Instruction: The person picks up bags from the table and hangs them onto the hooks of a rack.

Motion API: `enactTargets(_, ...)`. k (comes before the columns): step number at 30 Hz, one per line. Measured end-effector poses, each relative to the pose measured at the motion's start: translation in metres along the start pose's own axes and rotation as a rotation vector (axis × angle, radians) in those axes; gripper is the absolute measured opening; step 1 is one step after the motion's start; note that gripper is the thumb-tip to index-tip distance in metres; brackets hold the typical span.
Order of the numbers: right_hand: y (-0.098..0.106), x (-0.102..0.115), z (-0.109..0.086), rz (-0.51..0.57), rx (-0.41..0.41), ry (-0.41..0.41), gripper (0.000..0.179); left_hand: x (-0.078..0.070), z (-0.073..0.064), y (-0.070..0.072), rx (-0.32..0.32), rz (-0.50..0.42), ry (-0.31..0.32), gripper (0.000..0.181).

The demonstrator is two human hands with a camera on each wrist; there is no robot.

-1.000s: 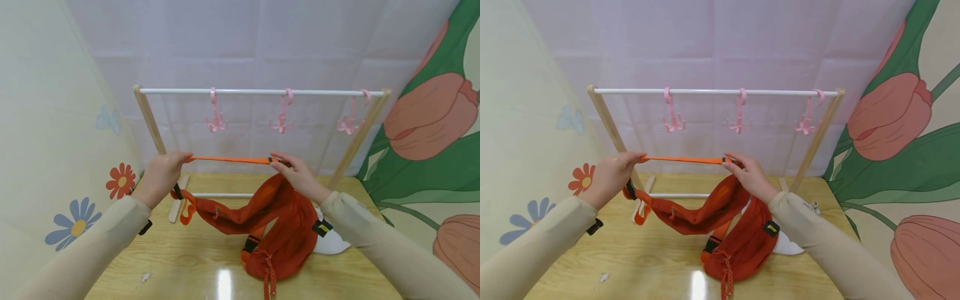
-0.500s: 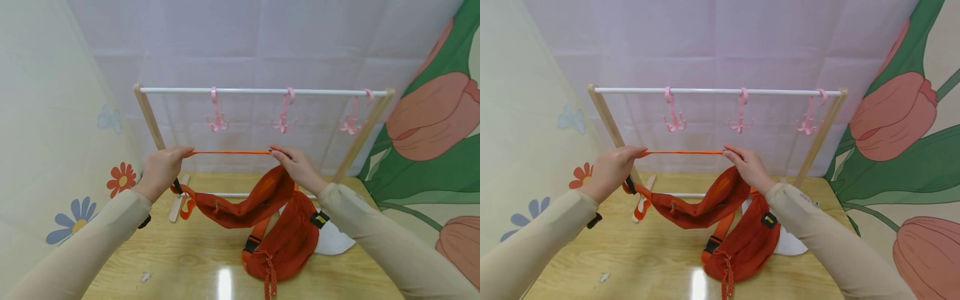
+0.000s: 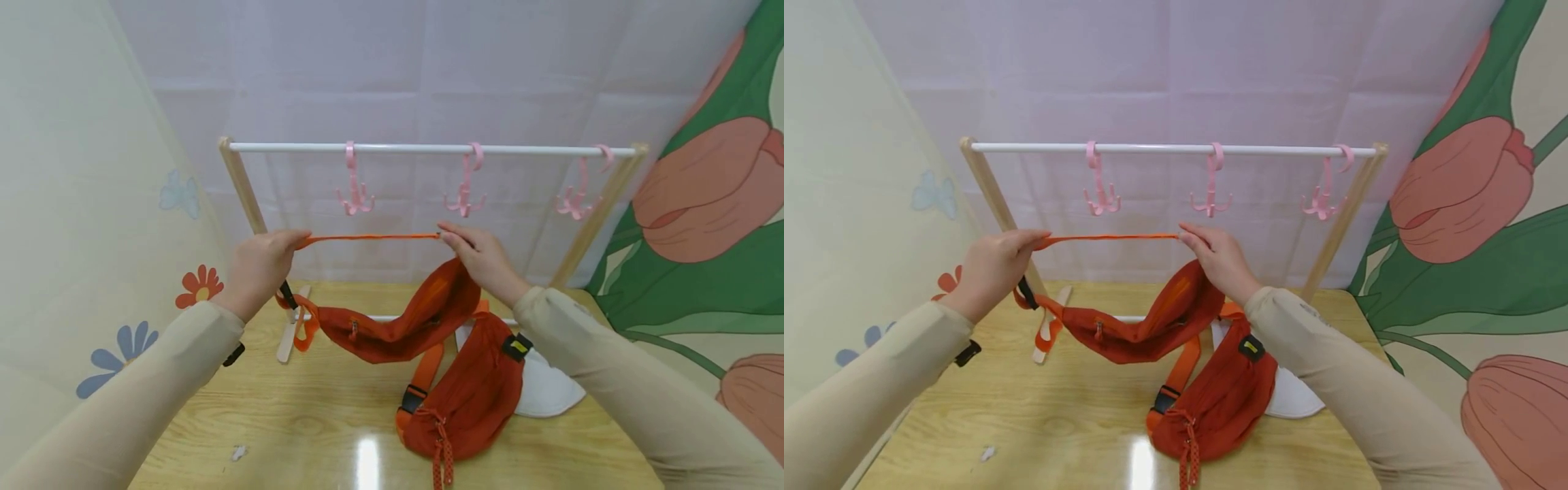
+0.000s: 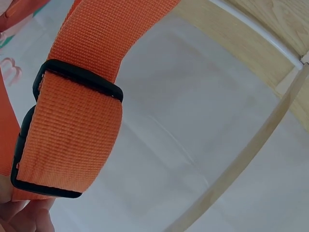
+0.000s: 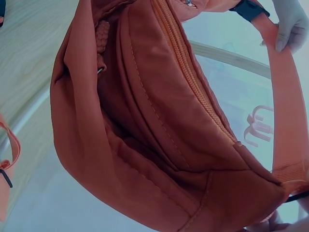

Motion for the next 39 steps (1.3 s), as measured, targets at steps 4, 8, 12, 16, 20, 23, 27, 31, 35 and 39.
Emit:
enactTargets(4,0.0,0.003,0.004,-0.01,0.004,-0.019,0.038,0.002,0.003,0.002,-0.003,0.01,0.004,0.022)
enactTargets(8,0.0,0.006,0.009,-0.012,-0.004,-0.02,0.039,0.003,0.005,0.004,-0.008,0.017,0.014,0.021)
enactTargets(12,0.0,0.008,0.012,-0.033,0.003,-0.019,0.038,0.002,0.006,0.005,-0.002,0.02,0.035,0.02)
enactTargets(16,0.0,0.01,0.014,-0.05,0.012,-0.014,0.039,0.003,0.007,0.005,-0.003,0.026,0.05,0.021)
enactTargets(20,-0.001,0.011,0.017,-0.036,-0.006,-0.012,0.039,0.004,0.009,0.006,-0.01,0.031,0.047,0.021)
enactTargets(23,-0.001,0.013,0.018,-0.027,-0.013,-0.019,0.039,0.004,0.01,0.008,-0.01,0.036,0.043,0.021)
enactTargets(27,-0.002,0.015,0.021,-0.03,-0.025,-0.007,0.038,0.006,0.012,0.01,-0.014,0.033,0.043,0.022)
enactTargets(31,-0.002,0.017,0.026,-0.048,-0.048,0.022,0.037,0.008,0.015,0.01,-0.03,0.028,0.04,0.022)
enactTargets(35,-0.002,0.019,0.031,-0.073,-0.059,0.024,0.037,0.01,0.017,0.011,-0.046,0.033,0.035,0.022)
enactTargets(39,-0.002,0.02,0.034,-0.082,-0.051,0.013,0.038,0.011,0.018,0.012,-0.051,0.027,0.039,0.022)
Point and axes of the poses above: each hand's wrist, its own z-axis towards the middle knuckle, its own y-axis out of the back of the hand, x = y × z, the point moved 1 cm from there along z, towards the middle knuckle, and after that the axes turned 1 degree about y, right-handed, at the moved point
